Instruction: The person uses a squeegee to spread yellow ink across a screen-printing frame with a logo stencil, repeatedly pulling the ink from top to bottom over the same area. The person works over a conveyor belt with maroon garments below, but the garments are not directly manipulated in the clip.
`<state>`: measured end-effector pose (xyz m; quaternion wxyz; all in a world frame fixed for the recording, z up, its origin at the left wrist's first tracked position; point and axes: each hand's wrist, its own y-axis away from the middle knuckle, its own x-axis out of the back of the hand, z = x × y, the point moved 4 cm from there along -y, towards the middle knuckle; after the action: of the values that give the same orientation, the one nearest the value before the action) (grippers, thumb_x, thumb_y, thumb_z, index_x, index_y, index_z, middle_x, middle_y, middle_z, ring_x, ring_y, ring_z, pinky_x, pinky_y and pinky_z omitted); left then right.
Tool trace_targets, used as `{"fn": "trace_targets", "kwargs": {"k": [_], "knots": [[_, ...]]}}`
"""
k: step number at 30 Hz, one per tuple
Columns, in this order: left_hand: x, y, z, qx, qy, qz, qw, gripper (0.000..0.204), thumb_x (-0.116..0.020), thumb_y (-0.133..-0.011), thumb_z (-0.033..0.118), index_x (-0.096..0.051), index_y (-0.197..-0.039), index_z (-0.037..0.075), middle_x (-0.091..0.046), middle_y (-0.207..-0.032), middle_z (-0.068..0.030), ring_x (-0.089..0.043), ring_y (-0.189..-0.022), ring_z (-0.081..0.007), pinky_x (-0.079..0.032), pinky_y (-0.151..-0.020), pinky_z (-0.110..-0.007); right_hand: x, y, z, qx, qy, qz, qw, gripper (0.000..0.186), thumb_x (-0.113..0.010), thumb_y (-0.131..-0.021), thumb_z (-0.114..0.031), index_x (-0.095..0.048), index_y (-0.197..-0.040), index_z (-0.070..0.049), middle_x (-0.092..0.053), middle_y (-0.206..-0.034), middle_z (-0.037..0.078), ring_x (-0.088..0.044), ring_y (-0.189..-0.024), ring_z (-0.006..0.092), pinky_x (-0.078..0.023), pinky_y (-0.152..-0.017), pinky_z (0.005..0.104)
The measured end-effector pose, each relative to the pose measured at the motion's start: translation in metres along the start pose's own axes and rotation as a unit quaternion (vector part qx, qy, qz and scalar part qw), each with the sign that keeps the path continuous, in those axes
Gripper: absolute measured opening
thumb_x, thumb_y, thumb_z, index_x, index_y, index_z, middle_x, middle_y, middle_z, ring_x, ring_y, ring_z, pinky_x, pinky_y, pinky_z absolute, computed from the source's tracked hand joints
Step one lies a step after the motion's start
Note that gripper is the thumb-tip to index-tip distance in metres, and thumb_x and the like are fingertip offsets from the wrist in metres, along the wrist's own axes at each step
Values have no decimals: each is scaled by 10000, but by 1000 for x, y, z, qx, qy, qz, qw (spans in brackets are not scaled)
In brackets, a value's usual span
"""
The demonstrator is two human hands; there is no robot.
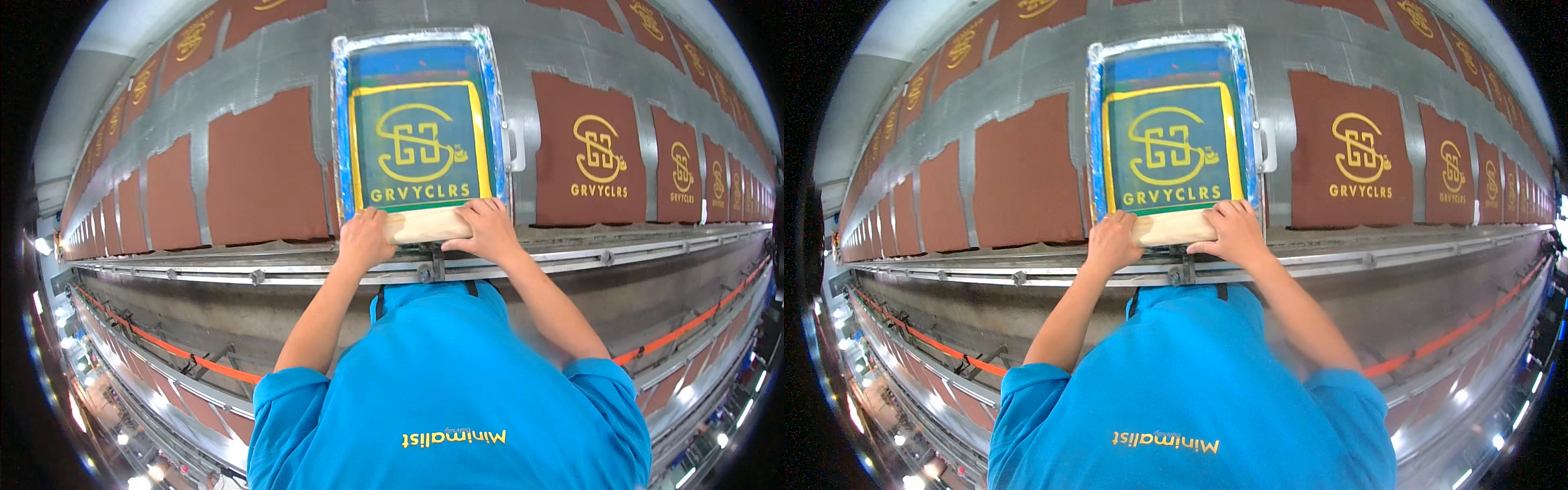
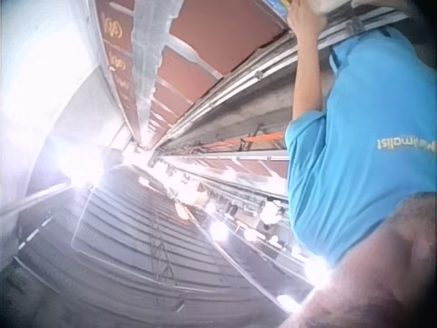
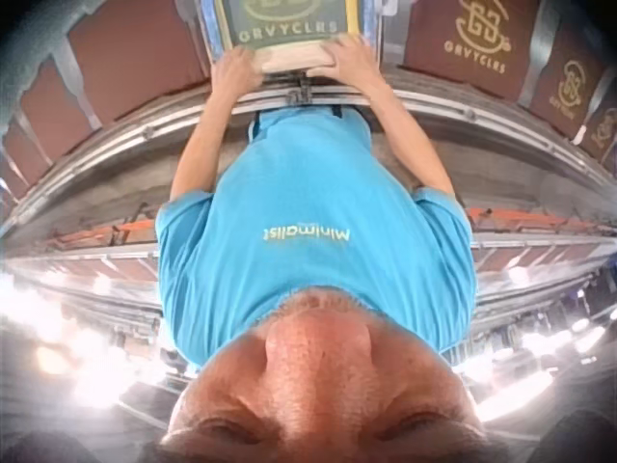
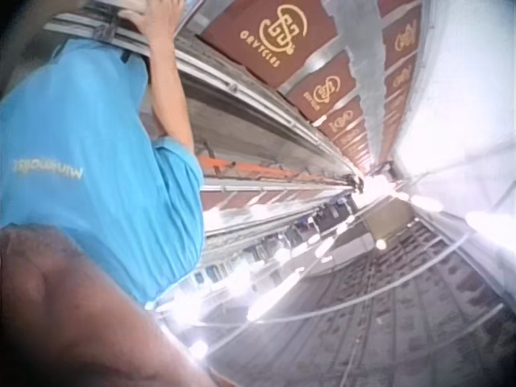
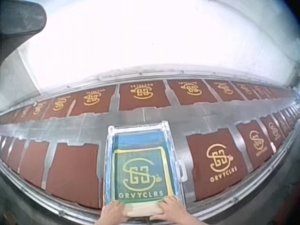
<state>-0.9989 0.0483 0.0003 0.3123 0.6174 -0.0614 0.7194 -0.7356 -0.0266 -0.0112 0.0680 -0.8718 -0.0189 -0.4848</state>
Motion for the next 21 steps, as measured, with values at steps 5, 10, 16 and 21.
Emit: {"fn": "trace_targets", "kwargs": {"k": [5, 10, 16, 21], "knots": [[-7, 1, 13, -69, 43, 36, 996, 453, -870, -748, 296, -706, -1099, 60, -717, -1091, -144, -698, -1075, -366, -572, -923, -491, 39, -49, 87, -151, -47, 186, 970, 483, -757, -960, -404, -720, -1272, -37, -708, -1197, 196, -621, -1196, 406, -477, -1051, 495], [-20, -9, 46, -127, 71, 54, 988, 406, -780, -746, 104, -702, -1142, 57, -706, -1156, -138, -689, -1107, -355, -561, -952, -477, -13, -89, 202, -319, -223, 190, 901, 647, -779, -949, -341, -581, -1466, -6, -633, -1425, 231, -617, -1307, 345, -460, -1119, 428], [5, 31, 6, -142, 115, 105, 978, 379, -767, -765, 125, -714, -1138, 90, -704, -1133, -117, -687, -1081, -346, -558, -920, -473, 27, -116, 125, -299, -179, 295, 890, 452, -755, -969, -293, -703, -1316, -9, -724, -1298, 181, -685, -1185, 290, -506, -1040, 396], [53, 30, -114, -158, 44, 146, 976, 306, -821, -811, 329, -669, -962, 110, -680, -987, -100, -700, -967, -329, -564, -825, -477, -31, -164, 23, -268, -278, 308, 869, 413, -757, -977, -259, -702, -1303, -10, -730, -1235, 164, -701, -1086, 259, -532, -985, 380]]}}
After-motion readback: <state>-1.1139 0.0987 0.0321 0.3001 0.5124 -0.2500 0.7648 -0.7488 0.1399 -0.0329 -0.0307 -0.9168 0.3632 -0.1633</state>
